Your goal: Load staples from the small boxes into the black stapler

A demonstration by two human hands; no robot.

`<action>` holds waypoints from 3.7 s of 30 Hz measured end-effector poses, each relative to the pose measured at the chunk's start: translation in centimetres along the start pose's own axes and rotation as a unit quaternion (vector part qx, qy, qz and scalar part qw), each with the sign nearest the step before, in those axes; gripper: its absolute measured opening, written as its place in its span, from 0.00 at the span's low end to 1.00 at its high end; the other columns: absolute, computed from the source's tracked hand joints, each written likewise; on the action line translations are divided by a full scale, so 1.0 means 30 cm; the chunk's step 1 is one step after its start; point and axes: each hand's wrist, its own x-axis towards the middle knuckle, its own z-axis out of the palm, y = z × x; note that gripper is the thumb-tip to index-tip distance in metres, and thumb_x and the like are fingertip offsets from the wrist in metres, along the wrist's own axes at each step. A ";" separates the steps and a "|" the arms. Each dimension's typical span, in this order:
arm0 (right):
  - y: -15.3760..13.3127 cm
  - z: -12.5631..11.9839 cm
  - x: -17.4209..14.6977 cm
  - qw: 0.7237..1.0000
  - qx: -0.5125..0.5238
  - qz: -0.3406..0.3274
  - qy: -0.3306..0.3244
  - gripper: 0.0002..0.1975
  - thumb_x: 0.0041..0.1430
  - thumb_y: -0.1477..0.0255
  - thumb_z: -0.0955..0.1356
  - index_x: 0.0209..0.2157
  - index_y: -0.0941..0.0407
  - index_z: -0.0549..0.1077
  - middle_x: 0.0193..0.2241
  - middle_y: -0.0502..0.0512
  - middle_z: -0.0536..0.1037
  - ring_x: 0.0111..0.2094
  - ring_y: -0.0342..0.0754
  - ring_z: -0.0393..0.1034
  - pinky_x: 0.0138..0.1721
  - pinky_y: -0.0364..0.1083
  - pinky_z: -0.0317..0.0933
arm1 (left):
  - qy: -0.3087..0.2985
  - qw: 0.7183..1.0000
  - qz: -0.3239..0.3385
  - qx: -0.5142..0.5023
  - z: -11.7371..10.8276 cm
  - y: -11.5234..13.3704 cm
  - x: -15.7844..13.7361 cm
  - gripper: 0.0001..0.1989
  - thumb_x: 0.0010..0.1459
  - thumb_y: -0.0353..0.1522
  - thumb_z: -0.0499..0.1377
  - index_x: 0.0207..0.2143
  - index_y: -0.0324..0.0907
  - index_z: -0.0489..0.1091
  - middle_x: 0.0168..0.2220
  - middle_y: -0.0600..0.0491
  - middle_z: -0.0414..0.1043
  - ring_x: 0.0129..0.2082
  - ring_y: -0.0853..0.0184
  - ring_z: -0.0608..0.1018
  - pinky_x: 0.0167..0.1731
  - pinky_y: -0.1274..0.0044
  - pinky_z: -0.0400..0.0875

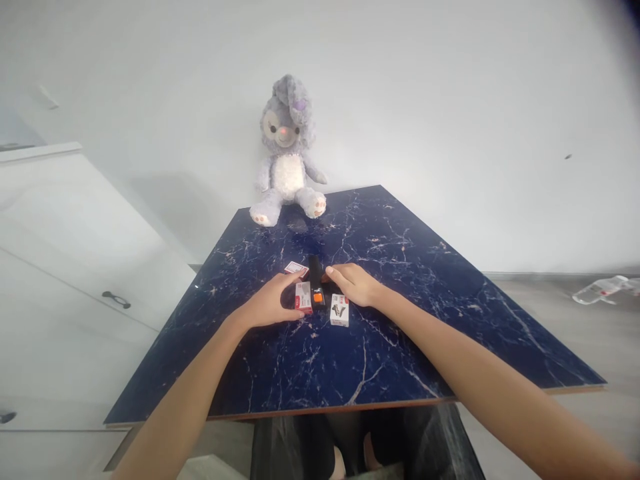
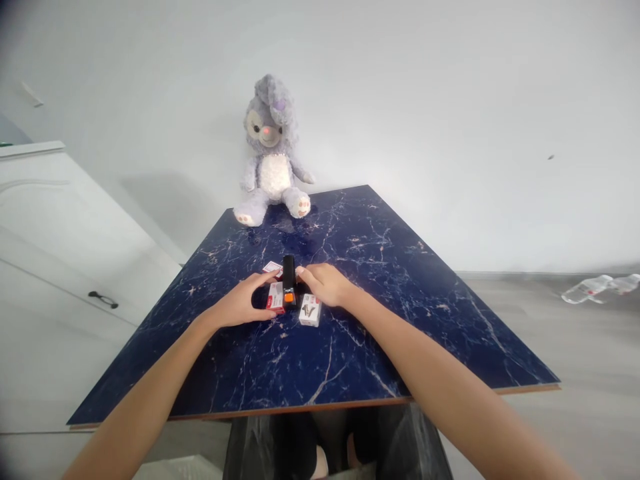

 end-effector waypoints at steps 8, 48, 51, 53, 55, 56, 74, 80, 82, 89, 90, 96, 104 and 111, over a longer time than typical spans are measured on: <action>-0.004 0.001 0.004 1.000 0.009 0.016 -0.005 0.35 0.71 0.52 0.48 0.39 0.56 0.80 0.39 0.59 0.82 0.40 0.52 0.74 0.46 0.49 0.62 | 0.147 0.984 0.042 0.088 0.036 -0.099 0.078 0.22 0.67 0.38 0.52 0.63 0.49 0.64 0.65 0.47 0.60 0.65 0.54 0.61 0.63 0.57 0.55; 0.004 0.011 0.011 1.000 -0.022 0.009 -0.004 0.33 0.71 0.51 0.49 0.36 0.56 0.77 0.35 0.58 0.80 0.37 0.51 0.72 0.43 0.48 0.60 | -0.007 0.997 0.008 -0.079 0.017 0.026 0.003 0.47 0.53 0.43 0.66 0.70 0.55 0.47 0.66 0.46 0.59 0.60 0.50 0.69 0.56 0.59 0.66; -0.014 -0.008 0.011 0.998 -0.054 -0.008 -0.024 0.31 0.71 0.52 0.52 0.32 0.56 0.75 0.31 0.57 0.78 0.34 0.49 0.71 0.40 0.47 0.59 | 0.017 0.998 0.006 -0.067 0.035 0.026 0.005 0.49 0.52 0.44 0.67 0.71 0.54 0.46 0.67 0.45 0.57 0.62 0.49 0.67 0.56 0.60 0.66; -0.036 -0.034 0.004 0.997 -0.062 -0.010 -0.050 0.27 0.68 0.51 0.57 0.31 0.55 0.74 0.31 0.55 0.77 0.32 0.48 0.70 0.36 0.46 0.58 | 0.030 0.997 -0.006 -0.073 0.051 0.024 0.006 0.52 0.50 0.44 0.68 0.71 0.54 0.43 0.66 0.44 0.58 0.61 0.49 0.68 0.55 0.61 0.67; -0.066 -0.066 -0.009 0.995 -0.061 0.007 -0.081 0.22 0.61 0.49 0.65 0.34 0.54 0.73 0.32 0.54 0.78 0.31 0.48 0.70 0.32 0.45 0.58 | 0.041 0.996 -0.017 -0.076 0.066 0.021 0.008 0.54 0.50 0.44 0.68 0.71 0.54 0.41 0.65 0.43 0.59 0.59 0.49 0.70 0.53 0.61 0.69; -0.082 -0.081 -0.017 0.993 -0.060 0.016 -0.103 0.21 0.55 0.49 0.69 0.35 0.54 0.72 0.33 0.53 0.78 0.30 0.48 0.70 0.30 0.45 0.57 | 0.047 0.996 -0.021 -0.073 0.071 0.019 0.010 0.54 0.50 0.44 0.69 0.72 0.53 0.41 0.65 0.42 0.60 0.58 0.49 0.70 0.52 0.61 0.69; -0.176 -0.124 0.177 0.992 -0.066 -0.029 0.104 0.18 0.56 0.55 0.70 0.40 0.54 0.70 0.41 0.54 0.78 0.41 0.50 0.71 0.41 0.47 0.61 | 0.201 0.949 -0.020 -0.243 0.053 -0.119 0.049 0.32 0.65 0.42 0.55 0.68 0.52 0.50 0.64 0.46 0.62 0.57 0.57 0.71 0.55 0.63 0.66; -0.180 -0.036 0.341 0.987 -0.129 -0.061 -0.077 0.14 0.55 0.58 0.72 0.35 0.54 0.76 0.38 0.56 0.79 0.43 0.53 0.71 0.44 0.46 0.59 | 0.208 0.953 -0.064 -0.213 0.052 -0.162 0.062 0.11 0.65 0.36 0.50 0.43 0.46 0.71 0.60 0.53 0.69 0.58 0.59 0.71 0.60 0.64 0.60; -0.148 -0.046 0.298 0.992 -0.106 -0.059 -0.029 0.14 0.62 0.58 0.67 0.32 0.54 0.76 0.39 0.55 0.79 0.42 0.50 0.71 0.45 0.46 0.58 | 0.168 0.972 -0.044 -0.156 0.047 -0.143 0.056 0.11 0.65 0.36 0.50 0.38 0.46 0.71 0.58 0.54 0.71 0.57 0.59 0.71 0.60 0.64 0.60; -0.004 -0.007 0.035 0.994 0.015 0.087 0.067 0.23 0.69 0.56 0.56 0.32 0.55 0.72 0.28 0.50 0.76 0.30 0.45 0.67 0.34 0.43 0.58 | 0.080 0.997 -0.007 -0.019 0.024 -0.071 0.036 0.15 0.67 0.42 0.49 0.41 0.46 0.74 0.59 0.51 0.69 0.59 0.56 0.67 0.60 0.60 0.58; 0.003 0.005 0.021 0.994 0.028 0.088 0.059 0.23 0.69 0.55 0.56 0.32 0.55 0.72 0.28 0.49 0.75 0.30 0.45 0.67 0.33 0.43 0.58 | 0.063 0.998 -0.002 -0.019 0.016 -0.068 0.030 0.16 0.67 0.43 0.50 0.43 0.47 0.74 0.61 0.51 0.66 0.61 0.55 0.64 0.61 0.59 0.57; -0.043 0.010 0.018 0.998 0.006 0.046 0.038 0.23 0.68 0.54 0.59 0.25 0.55 0.67 0.23 0.46 0.71 0.25 0.42 0.62 0.29 0.42 0.52 | 0.002 1.000 0.008 0.004 -0.004 -0.034 0.005 0.31 0.45 0.52 0.69 0.49 0.48 0.72 0.67 0.47 0.57 0.66 0.45 0.58 0.61 0.54 0.58; -0.072 0.028 0.014 0.991 -0.025 0.110 0.068 0.16 0.64 0.56 0.64 0.30 0.54 0.69 0.24 0.48 0.75 0.26 0.44 0.66 0.30 0.42 0.53 | 0.052 0.998 0.001 0.041 0.045 0.003 0.031 0.32 0.43 0.51 0.70 0.48 0.48 0.74 0.60 0.46 0.67 0.62 0.46 0.65 0.58 0.57 0.63; -0.058 0.008 0.045 0.973 -0.094 0.178 0.114 0.13 0.63 0.59 0.63 0.31 0.53 0.68 0.26 0.51 0.76 0.28 0.47 0.68 0.31 0.43 0.52 | 0.065 0.996 0.014 0.066 0.073 0.031 0.114 0.33 0.42 0.54 0.69 0.48 0.48 0.75 0.61 0.49 0.68 0.63 0.47 0.65 0.61 0.59 0.60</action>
